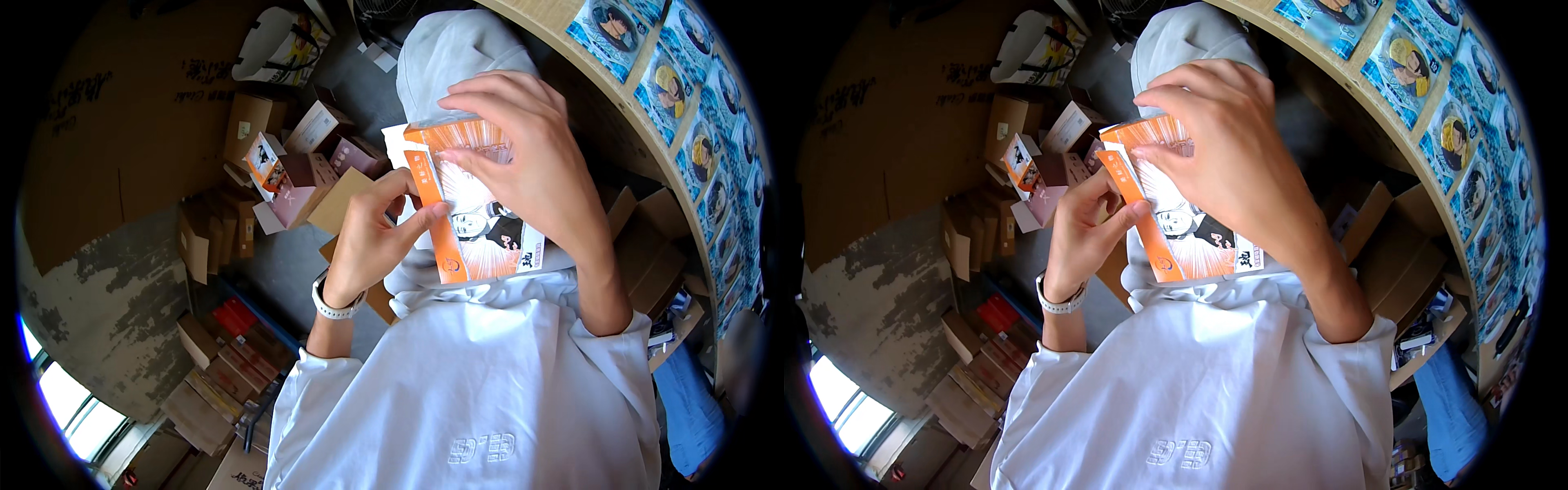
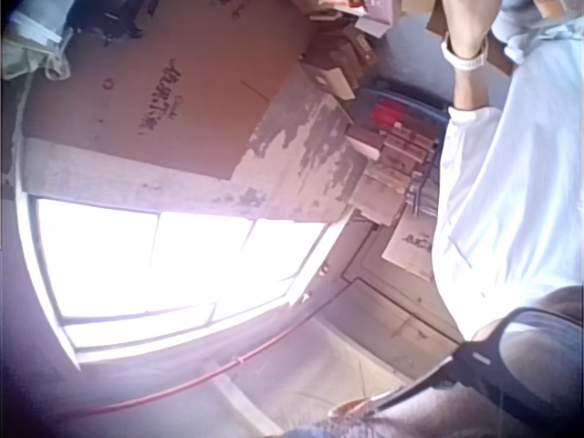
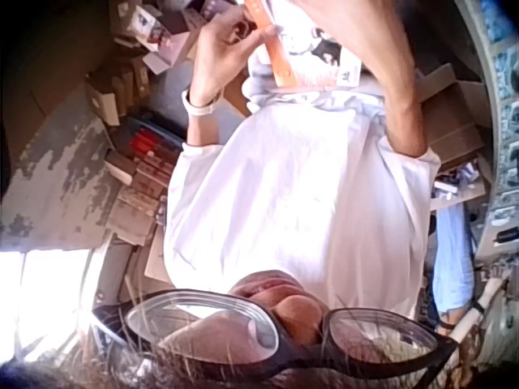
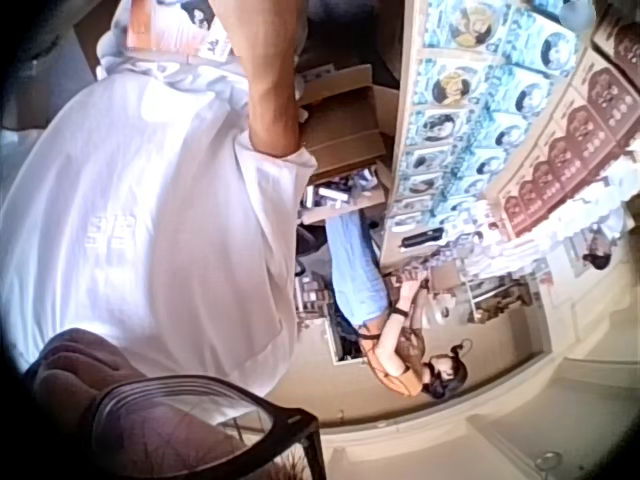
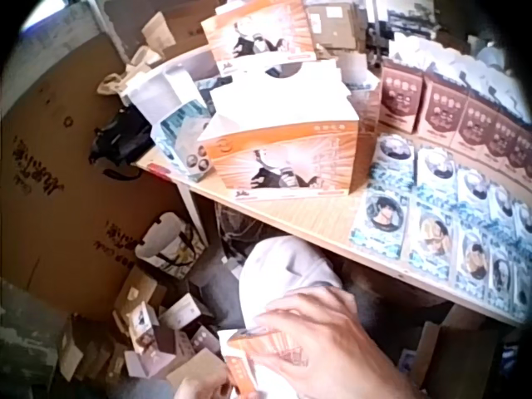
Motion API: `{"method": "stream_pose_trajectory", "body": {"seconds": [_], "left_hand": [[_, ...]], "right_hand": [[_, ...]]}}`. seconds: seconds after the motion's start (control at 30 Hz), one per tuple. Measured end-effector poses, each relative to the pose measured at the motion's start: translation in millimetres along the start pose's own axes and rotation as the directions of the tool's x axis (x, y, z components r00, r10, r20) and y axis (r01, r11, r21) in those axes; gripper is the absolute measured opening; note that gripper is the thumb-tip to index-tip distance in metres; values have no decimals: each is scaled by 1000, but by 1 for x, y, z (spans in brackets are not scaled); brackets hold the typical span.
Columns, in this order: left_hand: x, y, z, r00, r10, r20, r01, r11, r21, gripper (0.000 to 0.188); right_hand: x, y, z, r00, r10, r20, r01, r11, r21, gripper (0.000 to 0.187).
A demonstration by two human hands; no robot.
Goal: The person assembles small printed cardboard boxes by folding flaps and inserting tabs. They place each completed box on a table alongside other finished boxes and printed sheets.
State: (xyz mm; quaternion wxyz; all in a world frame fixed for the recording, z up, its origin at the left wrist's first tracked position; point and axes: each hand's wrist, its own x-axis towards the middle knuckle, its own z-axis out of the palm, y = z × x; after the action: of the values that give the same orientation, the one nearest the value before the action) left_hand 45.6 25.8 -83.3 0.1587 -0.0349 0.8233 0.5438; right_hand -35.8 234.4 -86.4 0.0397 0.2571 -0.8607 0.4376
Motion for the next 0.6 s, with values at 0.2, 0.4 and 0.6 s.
{"method": "stream_pose_trajectory", "body": {"seconds": [0.2, 0.4, 0.6], "left_hand": [[1, -9, 4, 993, 105, -49, -108, 992, -64, 22], [-4, 6, 0, 956, 285, -68, -258, 929, 267, 22], [-4, 10, -1, 979, 195, -60, -176, 958, 227, 24]], "right_hand": [[-22, -17, -6, 989, 119, 86, -118, 993, -25, 61], [-21, -15, -2, 990, 123, 75, -119, 991, -52, 63], [-22, -13, 2, 994, 99, 54, -96, 994, -45, 62]]}}
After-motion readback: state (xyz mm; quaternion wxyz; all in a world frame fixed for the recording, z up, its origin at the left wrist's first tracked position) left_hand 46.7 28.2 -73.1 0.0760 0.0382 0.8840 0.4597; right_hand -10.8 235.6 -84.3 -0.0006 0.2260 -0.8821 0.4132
